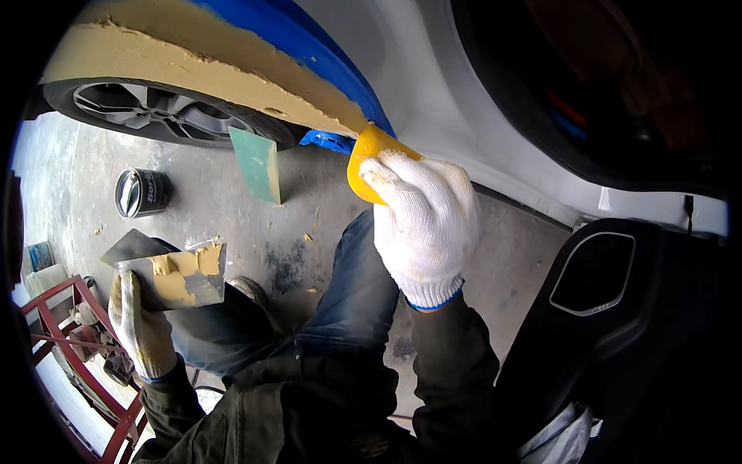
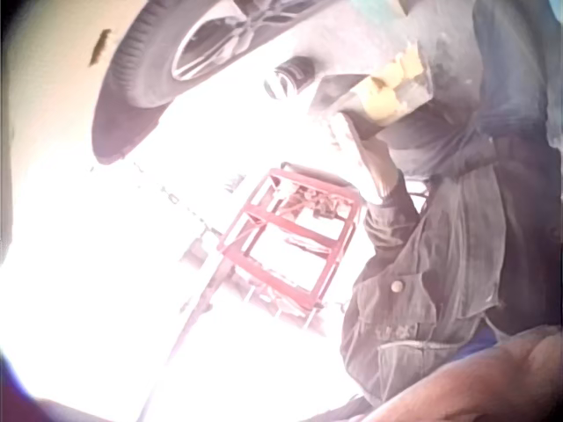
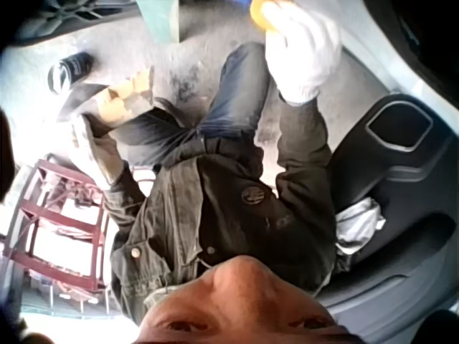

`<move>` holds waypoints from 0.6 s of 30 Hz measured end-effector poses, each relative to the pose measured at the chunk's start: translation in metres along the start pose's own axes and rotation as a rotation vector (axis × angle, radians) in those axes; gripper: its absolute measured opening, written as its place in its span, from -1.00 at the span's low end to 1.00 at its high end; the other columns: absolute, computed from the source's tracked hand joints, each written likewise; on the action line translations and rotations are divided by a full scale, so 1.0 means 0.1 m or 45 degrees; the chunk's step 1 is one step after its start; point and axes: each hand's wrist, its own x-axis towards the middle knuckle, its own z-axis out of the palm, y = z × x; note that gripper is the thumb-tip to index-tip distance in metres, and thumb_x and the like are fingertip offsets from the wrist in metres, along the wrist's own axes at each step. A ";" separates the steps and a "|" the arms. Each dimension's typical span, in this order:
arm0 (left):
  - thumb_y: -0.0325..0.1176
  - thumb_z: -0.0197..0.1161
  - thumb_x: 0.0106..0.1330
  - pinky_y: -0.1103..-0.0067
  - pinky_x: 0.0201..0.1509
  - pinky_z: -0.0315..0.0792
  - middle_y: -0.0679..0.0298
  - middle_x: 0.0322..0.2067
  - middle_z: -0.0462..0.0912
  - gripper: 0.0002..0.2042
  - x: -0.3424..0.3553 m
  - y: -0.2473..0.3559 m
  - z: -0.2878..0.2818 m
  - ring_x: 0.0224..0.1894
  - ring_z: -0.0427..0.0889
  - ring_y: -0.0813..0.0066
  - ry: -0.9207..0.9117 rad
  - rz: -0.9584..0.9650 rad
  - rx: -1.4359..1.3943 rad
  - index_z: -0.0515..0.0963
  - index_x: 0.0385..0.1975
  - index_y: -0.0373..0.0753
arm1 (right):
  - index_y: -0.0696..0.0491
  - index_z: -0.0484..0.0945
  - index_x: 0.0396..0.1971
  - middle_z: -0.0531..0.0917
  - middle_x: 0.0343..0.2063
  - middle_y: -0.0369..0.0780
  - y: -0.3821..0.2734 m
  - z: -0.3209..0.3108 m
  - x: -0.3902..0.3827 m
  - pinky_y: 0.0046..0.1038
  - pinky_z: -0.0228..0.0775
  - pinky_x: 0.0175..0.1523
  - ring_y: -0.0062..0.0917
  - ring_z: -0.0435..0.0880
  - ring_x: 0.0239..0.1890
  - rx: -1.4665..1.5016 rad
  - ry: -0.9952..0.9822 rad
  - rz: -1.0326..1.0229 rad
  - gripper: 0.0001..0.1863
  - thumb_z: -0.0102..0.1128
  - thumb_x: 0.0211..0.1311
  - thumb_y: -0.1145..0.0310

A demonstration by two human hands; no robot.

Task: The person applies beige body filler to the front wheel arch of a white car using a metal putty knife and a yellow plastic spreader. They repeatedly scoop filler from a metal plate and smooth it onto the masked area around the wheel well.

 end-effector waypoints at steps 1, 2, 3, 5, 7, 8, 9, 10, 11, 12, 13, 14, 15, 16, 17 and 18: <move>-0.39 0.17 0.41 0.77 -0.26 0.48 0.26 -0.30 0.64 -0.80 0.03 -0.06 -0.07 -0.34 0.59 0.67 0.022 -0.001 0.004 0.53 -0.14 -0.42 | -0.05 0.68 -0.15 0.69 -0.16 -0.31 0.01 0.00 -0.01 -0.42 0.56 -0.04 -0.39 0.63 -0.16 -0.004 -0.010 0.012 -0.50 0.51 -0.24 0.58; -0.39 0.17 0.41 0.77 -0.27 0.48 0.26 -0.31 0.63 -0.80 0.03 -0.08 -0.08 -0.34 0.59 0.68 0.037 -0.001 0.009 0.53 -0.14 -0.42 | -0.05 0.68 -0.16 0.70 -0.16 -0.31 0.02 0.01 -0.02 -0.41 0.56 -0.04 -0.40 0.63 -0.16 -0.007 -0.015 0.016 -0.50 0.51 -0.24 0.58; -0.39 0.18 0.41 0.78 -0.27 0.48 0.26 -0.31 0.63 -0.80 0.03 -0.09 -0.08 -0.34 0.59 0.68 0.054 0.001 0.012 0.53 -0.13 -0.42 | -0.05 0.68 -0.16 0.70 -0.16 -0.31 0.03 0.02 -0.03 -0.41 0.56 -0.04 -0.40 0.64 -0.16 -0.010 -0.020 0.018 -0.51 0.50 -0.24 0.58; -0.39 0.18 0.41 0.79 -0.28 0.48 0.27 -0.31 0.63 -0.80 0.02 -0.06 -0.03 -0.34 0.59 0.69 0.065 0.000 0.025 0.53 -0.13 -0.42 | -0.05 0.69 -0.17 0.70 -0.17 -0.31 0.04 0.05 -0.06 -0.41 0.57 -0.05 -0.40 0.64 -0.15 -0.007 -0.027 0.027 -0.51 0.50 -0.24 0.57; -0.39 0.17 0.41 0.79 -0.28 0.49 0.27 -0.31 0.63 -0.79 0.01 -0.03 -0.03 -0.34 0.59 0.69 0.056 -0.019 0.047 0.52 -0.12 -0.42 | -0.06 0.69 -0.17 0.70 -0.18 -0.31 0.06 0.08 -0.08 -0.41 0.57 -0.06 -0.40 0.64 -0.15 0.005 -0.031 0.038 -0.52 0.51 -0.23 0.56; -0.39 0.17 0.42 0.78 -0.28 0.49 0.27 -0.31 0.63 -0.79 0.01 -0.03 -0.03 -0.34 0.60 0.69 0.044 -0.020 0.064 0.52 -0.12 -0.42 | -0.06 0.69 -0.17 0.70 -0.18 -0.31 0.08 0.09 -0.09 -0.41 0.57 -0.06 -0.40 0.64 -0.15 0.003 -0.032 0.034 -0.52 0.51 -0.23 0.56; -0.38 0.17 0.42 0.78 -0.28 0.49 0.26 -0.31 0.63 -0.78 0.02 -0.03 -0.04 -0.33 0.60 0.68 0.031 -0.020 0.082 0.52 -0.11 -0.43 | -0.06 0.69 -0.16 0.70 -0.18 -0.32 0.09 0.10 -0.10 -0.41 0.58 -0.06 -0.40 0.64 -0.15 0.001 -0.033 0.032 -0.52 0.50 -0.22 0.55; -0.38 0.17 0.42 0.78 -0.29 0.49 0.26 -0.31 0.63 -0.78 0.02 -0.03 -0.05 -0.33 0.60 0.68 0.017 -0.008 0.103 0.52 -0.10 -0.43 | -0.06 0.69 -0.16 0.70 -0.18 -0.32 0.10 0.11 -0.11 -0.41 0.58 -0.07 -0.40 0.63 -0.15 -0.002 -0.033 0.029 -0.52 0.50 -0.22 0.55; -0.41 0.15 0.42 0.72 -0.25 0.50 0.20 -0.28 0.63 -0.78 0.04 -0.07 -0.10 -0.30 0.61 0.58 -0.008 0.040 0.167 0.52 -0.07 -0.43 | -0.06 0.68 -0.17 0.70 -0.17 -0.32 0.12 0.11 -0.12 -0.41 0.57 -0.07 -0.40 0.63 -0.16 -0.009 -0.043 0.034 -0.54 0.49 -0.21 0.55; -0.45 0.13 0.41 0.66 -0.22 0.51 0.13 -0.25 0.63 -0.78 0.05 -0.10 -0.14 -0.28 0.63 0.48 -0.030 0.090 0.231 0.52 -0.04 -0.43 | -0.06 0.68 -0.18 0.70 -0.17 -0.31 0.13 0.12 -0.13 -0.40 0.57 -0.08 -0.39 0.63 -0.16 -0.016 -0.053 0.038 -0.55 0.48 -0.20 0.55; -0.53 0.09 0.40 0.55 -0.14 0.53 0.00 -0.18 0.63 -0.76 0.08 -0.15 -0.20 -0.22 0.65 0.28 -0.062 0.176 0.337 0.51 0.01 -0.42 | -0.05 0.68 -0.19 0.70 -0.17 -0.31 0.13 0.12 -0.14 -0.40 0.56 -0.08 -0.38 0.63 -0.17 -0.025 -0.062 0.043 -0.56 0.48 -0.19 0.56; -0.53 0.09 0.40 0.55 -0.14 0.53 -0.01 -0.18 0.63 -0.76 0.08 -0.17 -0.21 -0.22 0.65 0.28 -0.062 0.193 0.336 0.51 0.02 -0.42 | -0.03 0.68 -0.23 0.71 -0.20 -0.29 0.12 0.09 -0.13 -0.42 0.55 -0.10 -0.38 0.64 -0.19 -0.041 -0.085 0.068 -0.60 0.46 -0.18 0.59; -0.53 0.08 0.40 0.55 -0.13 0.53 -0.01 -0.18 0.62 -0.76 0.07 -0.17 -0.19 -0.21 0.64 0.28 -0.055 0.209 0.337 0.51 0.02 -0.43 | -0.01 0.69 -0.27 0.72 -0.22 -0.28 0.10 0.06 -0.08 -0.44 0.53 -0.12 -0.37 0.65 -0.22 -0.053 -0.111 0.088 -0.64 0.44 -0.17 0.61; -0.44 0.11 0.42 0.67 -0.19 0.50 0.11 -0.24 0.62 -0.77 0.02 -0.12 -0.08 -0.26 0.61 0.48 -0.016 0.154 0.232 0.51 -0.03 -0.44 | 0.02 0.69 -0.31 0.73 -0.25 -0.26 0.08 0.03 -0.06 -0.45 0.52 -0.14 -0.36 0.66 -0.25 -0.065 -0.136 0.110 -0.67 0.42 -0.16 0.64; -0.41 0.12 0.44 0.72 -0.21 0.49 0.17 -0.27 0.61 -0.77 0.01 -0.11 -0.06 -0.27 0.59 0.57 -0.001 0.125 0.185 0.51 -0.06 -0.45 | 0.01 0.68 -0.29 0.73 -0.24 -0.27 0.07 -0.01 -0.07 -0.42 0.52 -0.13 -0.36 0.65 -0.24 -0.032 -0.114 0.150 -0.67 0.41 -0.15 0.64; -0.37 0.13 0.45 0.77 -0.24 0.48 0.22 -0.29 0.61 -0.75 0.00 -0.08 -0.03 -0.29 0.58 0.67 0.011 0.098 0.140 0.51 -0.08 -0.47 | 0.01 0.67 -0.28 0.72 -0.23 -0.27 0.06 -0.07 -0.10 -0.39 0.52 -0.11 -0.36 0.65 -0.22 -0.001 -0.088 0.192 -0.66 0.40 -0.14 0.63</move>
